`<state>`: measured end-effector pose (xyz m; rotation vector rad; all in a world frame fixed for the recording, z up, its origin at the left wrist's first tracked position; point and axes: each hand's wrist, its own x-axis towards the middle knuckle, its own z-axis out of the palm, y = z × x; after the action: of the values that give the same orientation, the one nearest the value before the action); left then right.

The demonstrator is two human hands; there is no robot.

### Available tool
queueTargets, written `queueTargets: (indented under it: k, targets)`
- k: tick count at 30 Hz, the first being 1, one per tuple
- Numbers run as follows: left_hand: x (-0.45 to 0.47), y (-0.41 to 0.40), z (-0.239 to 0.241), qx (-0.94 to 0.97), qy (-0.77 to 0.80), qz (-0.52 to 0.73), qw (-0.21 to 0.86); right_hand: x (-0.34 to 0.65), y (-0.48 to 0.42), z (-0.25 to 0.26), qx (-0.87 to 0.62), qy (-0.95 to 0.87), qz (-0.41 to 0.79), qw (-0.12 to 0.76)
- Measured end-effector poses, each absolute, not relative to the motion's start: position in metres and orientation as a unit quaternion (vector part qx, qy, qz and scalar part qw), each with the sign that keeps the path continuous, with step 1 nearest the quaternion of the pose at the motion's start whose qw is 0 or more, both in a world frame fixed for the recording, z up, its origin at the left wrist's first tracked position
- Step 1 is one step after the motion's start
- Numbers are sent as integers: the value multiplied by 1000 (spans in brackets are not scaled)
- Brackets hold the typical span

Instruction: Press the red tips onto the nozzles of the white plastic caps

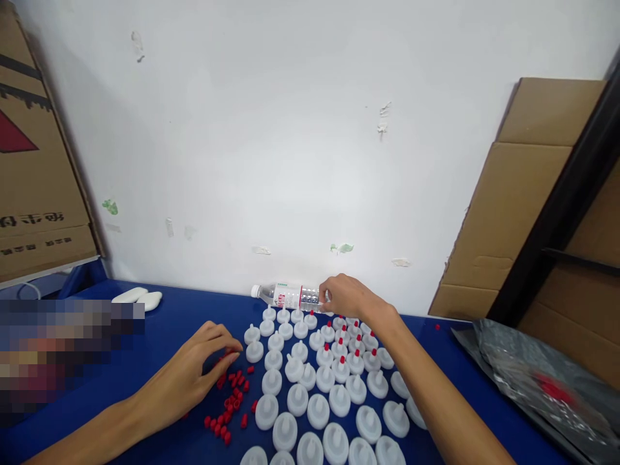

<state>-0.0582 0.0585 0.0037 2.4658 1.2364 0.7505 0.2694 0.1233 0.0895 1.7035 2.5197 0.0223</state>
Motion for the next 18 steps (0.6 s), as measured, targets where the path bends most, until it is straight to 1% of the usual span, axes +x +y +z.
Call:
queueTargets:
  k: [4,8,13,18]
  targets:
    - [-57,58,3,855,425,262,138,271,125,86,557,826,-44,81]
    - [-55,57,4,864,416,251,135,267,125,81,559,821,-68,93]
    - [-56,57,5,864,421,242,136,259,125,75,574,811,-57,96]
    - [-56,56,5,864,422,238,134,261,125,80,573,814,-47,85]
